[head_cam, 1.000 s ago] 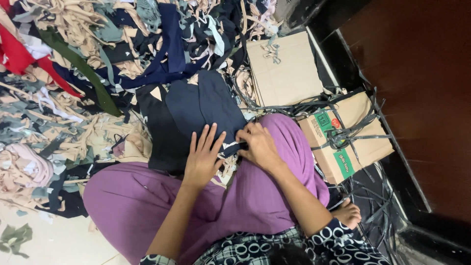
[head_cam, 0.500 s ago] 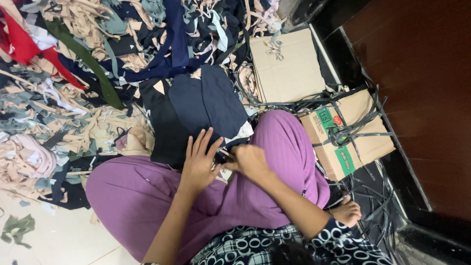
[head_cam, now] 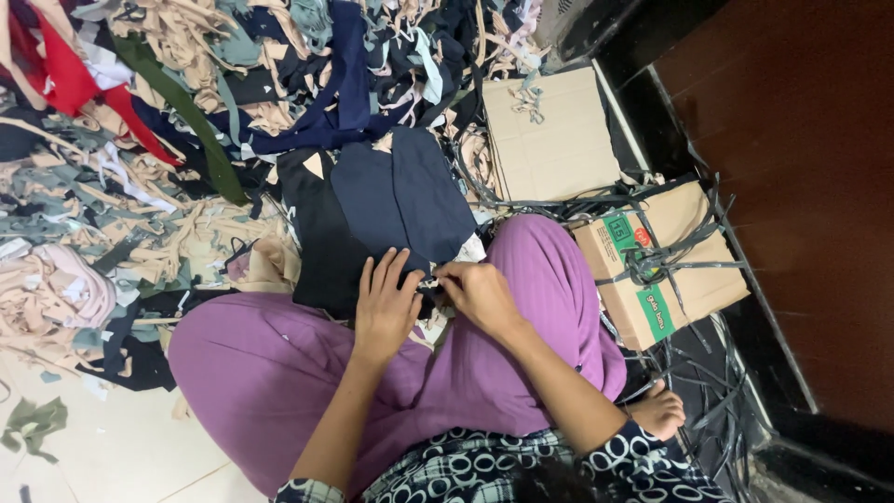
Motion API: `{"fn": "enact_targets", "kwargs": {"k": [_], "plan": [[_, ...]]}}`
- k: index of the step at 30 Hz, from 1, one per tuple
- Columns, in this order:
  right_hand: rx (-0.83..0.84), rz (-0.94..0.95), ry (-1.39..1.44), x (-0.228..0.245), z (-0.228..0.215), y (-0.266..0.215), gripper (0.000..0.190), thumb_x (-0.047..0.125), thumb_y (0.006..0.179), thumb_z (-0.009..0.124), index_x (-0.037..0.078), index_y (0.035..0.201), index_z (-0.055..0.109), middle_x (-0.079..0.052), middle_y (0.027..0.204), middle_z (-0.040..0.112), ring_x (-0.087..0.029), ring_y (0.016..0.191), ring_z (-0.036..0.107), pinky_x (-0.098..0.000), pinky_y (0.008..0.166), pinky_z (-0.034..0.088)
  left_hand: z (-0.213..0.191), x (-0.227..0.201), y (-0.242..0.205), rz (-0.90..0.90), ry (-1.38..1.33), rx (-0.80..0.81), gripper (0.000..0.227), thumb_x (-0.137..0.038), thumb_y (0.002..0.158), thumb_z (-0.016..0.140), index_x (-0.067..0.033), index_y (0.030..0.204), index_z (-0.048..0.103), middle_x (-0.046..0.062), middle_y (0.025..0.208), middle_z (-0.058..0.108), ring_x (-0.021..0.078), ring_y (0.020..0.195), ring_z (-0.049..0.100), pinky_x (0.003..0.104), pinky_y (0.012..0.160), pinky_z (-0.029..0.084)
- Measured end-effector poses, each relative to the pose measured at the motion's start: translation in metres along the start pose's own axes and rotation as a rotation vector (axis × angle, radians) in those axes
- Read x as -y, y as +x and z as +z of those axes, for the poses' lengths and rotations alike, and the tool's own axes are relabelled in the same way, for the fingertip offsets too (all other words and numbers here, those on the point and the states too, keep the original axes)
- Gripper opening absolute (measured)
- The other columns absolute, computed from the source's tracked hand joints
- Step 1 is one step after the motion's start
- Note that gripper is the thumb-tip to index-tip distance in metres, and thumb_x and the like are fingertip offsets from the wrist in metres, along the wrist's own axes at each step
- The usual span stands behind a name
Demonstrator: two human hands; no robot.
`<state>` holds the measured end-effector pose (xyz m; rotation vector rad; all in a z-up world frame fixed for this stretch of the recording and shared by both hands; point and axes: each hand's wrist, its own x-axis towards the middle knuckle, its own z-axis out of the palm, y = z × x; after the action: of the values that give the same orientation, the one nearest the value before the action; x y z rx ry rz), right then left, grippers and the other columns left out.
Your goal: The person sits on the floor surrounded by fabric scraps and folds a dark piece of clothing. They then place the folded item into a cardboard box and secure it with a black strap.
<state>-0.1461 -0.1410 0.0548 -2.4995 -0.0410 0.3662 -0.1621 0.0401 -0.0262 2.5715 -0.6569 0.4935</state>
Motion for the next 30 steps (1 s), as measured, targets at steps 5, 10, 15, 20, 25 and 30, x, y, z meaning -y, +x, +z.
{"fn": "enact_targets", "kwargs": {"k": [5, 10, 15, 20, 25, 30], "plan": [[-0.101, 0.060, -0.190, -0.004, 0.008, 0.008, 0.010, 0.033, 0.085, 0.073, 0.024, 0.090, 0.070, 0.002, 0.075, 0.074, -0.027, 0.079, 0.075, -0.0424, 0.072, 0.060, 0.008, -0.001, 0.006, -0.016, 0.026, -0.043, 0.022, -0.033, 0.088, 0.068, -0.0198, 0.105, 0.061, 0.009, 0.131, 0.059, 0.0316, 0.132, 0.054, 0.058, 0.116, 0.036], [-0.111, 0.074, -0.146, -0.004, 0.007, 0.007, 0.012, 0.032, 0.083, 0.075, 0.025, 0.091, 0.068, 0.004, 0.072, 0.073, -0.026, 0.079, 0.074, -0.0421, 0.071, 0.060, 0.010, -0.005, 0.013, -0.056, 0.034, -0.074, 0.019, -0.033, 0.089, 0.068, -0.0177, 0.092, 0.057, 0.008, 0.123, 0.059, 0.0306, 0.127, 0.056, 0.057, 0.114, 0.037], [0.035, 0.118, -0.134, 0.018, 0.000, -0.017, 0.028, 0.036, 0.075, 0.079, 0.017, 0.094, 0.072, -0.005, 0.080, 0.075, -0.032, 0.085, 0.074, -0.0471, 0.076, 0.060, 0.015, -0.006, 0.012, -0.111, 0.007, -0.081, 0.019, -0.035, 0.092, 0.065, -0.0183, 0.090, 0.056, 0.005, 0.119, 0.058, 0.0285, 0.125, 0.056, 0.054, 0.113, 0.038], [0.034, 0.140, -0.216, 0.001, 0.010, -0.006, 0.016, 0.034, 0.084, 0.073, 0.020, 0.093, 0.076, -0.003, 0.080, 0.075, -0.030, 0.084, 0.074, -0.0448, 0.075, 0.060, 0.006, -0.009, 0.016, -0.112, 0.004, -0.115, 0.018, -0.031, 0.092, 0.067, -0.0174, 0.089, 0.055, 0.006, 0.118, 0.058, 0.0286, 0.124, 0.057, 0.052, 0.111, 0.040], [0.062, 0.148, -0.207, -0.008, 0.018, -0.001, 0.023, 0.039, 0.080, 0.074, 0.021, 0.096, 0.076, -0.004, 0.084, 0.076, -0.032, 0.089, 0.075, -0.0461, 0.079, 0.060, 0.005, -0.013, 0.017, -0.135, -0.009, -0.140, 0.019, -0.029, 0.090, 0.070, -0.0181, 0.089, 0.054, 0.004, 0.117, 0.058, 0.0277, 0.123, 0.057, 0.051, 0.111, 0.042], [-0.196, 0.068, -0.154, -0.003, 0.005, -0.003, 0.016, 0.028, 0.083, 0.074, 0.020, 0.096, 0.068, -0.003, 0.074, 0.072, -0.029, 0.078, 0.074, -0.0433, 0.070, 0.060, 0.000, -0.014, 0.018, -0.135, -0.052, -0.147, 0.020, -0.024, 0.090, 0.073, -0.0162, 0.088, 0.055, 0.005, 0.118, 0.058, 0.0278, 0.124, 0.057, 0.052, 0.111, 0.041]]}}
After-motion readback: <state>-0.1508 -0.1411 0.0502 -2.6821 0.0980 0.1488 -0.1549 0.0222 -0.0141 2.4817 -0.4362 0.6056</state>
